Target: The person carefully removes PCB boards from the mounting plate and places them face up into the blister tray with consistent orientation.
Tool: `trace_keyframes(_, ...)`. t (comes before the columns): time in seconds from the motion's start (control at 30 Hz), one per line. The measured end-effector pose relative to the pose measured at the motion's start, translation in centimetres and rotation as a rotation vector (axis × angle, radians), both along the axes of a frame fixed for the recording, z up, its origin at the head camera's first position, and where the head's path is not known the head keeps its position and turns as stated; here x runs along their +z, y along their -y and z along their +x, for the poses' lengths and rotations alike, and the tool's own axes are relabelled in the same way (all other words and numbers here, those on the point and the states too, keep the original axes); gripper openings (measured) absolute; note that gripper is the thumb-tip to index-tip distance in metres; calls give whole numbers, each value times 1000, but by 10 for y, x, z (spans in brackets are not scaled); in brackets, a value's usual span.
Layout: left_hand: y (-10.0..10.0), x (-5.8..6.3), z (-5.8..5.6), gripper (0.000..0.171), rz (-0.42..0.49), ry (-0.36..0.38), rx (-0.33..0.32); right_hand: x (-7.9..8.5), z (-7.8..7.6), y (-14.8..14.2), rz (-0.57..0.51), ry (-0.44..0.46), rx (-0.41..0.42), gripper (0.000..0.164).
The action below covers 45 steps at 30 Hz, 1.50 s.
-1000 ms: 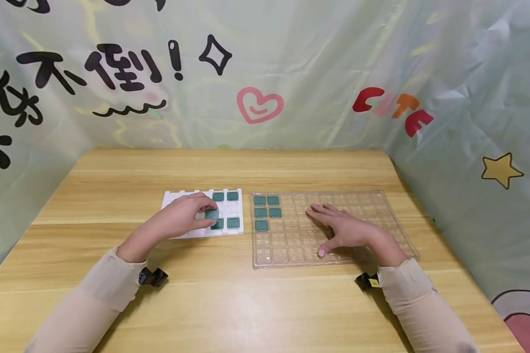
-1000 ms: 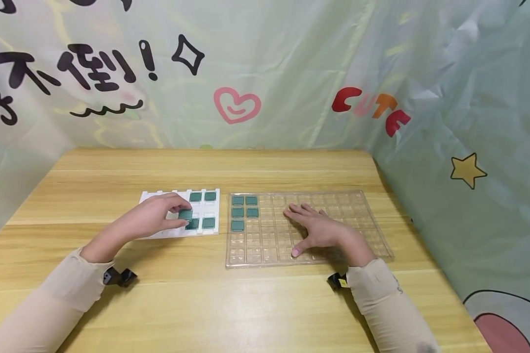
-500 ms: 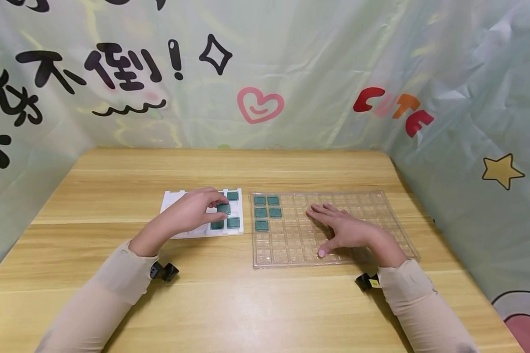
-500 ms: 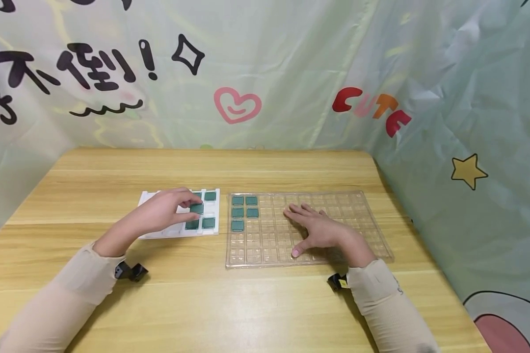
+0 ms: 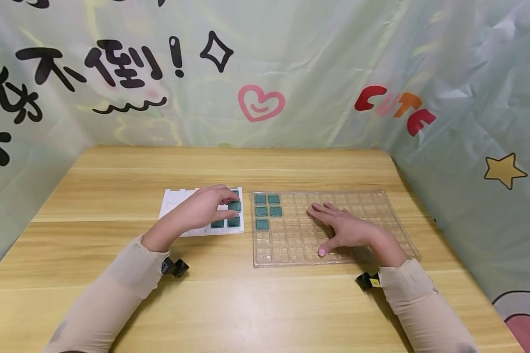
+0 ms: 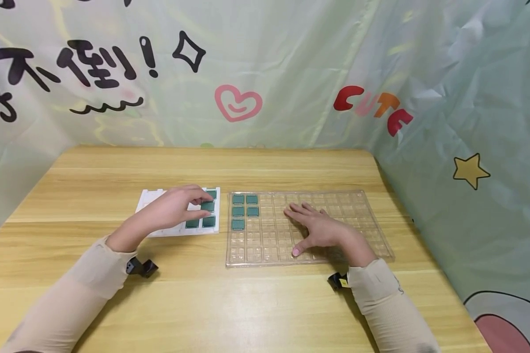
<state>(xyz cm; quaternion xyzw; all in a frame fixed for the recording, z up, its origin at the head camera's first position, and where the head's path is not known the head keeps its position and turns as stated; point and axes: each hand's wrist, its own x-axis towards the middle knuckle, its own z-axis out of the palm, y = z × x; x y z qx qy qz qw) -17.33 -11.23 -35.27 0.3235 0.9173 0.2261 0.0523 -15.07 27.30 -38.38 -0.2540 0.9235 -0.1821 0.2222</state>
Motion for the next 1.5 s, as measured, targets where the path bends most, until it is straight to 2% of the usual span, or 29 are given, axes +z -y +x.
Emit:
trace_keyframes(0.33,-17,-2,-5,37,-12,-45,-53,0,-1,0,8,-2,5,114)
trace_keyframes(0.53,-28,-4,-8,38,4,-40,-82,0,-1,0,8,0,9,114)
trace_keyframes(0.87,-48,-5,-7,41,1,-31,-94,1,0,0,7,6,2,114)
trace_keyframes(1.2,-67,-11,-9,37,21,-39,-124,0,0,0,0,5,1,113)
trace_keyframes(1.5,-83,-16,-8,35,-20,-61,-130,-2,0,-1,-13,-7,9,112)
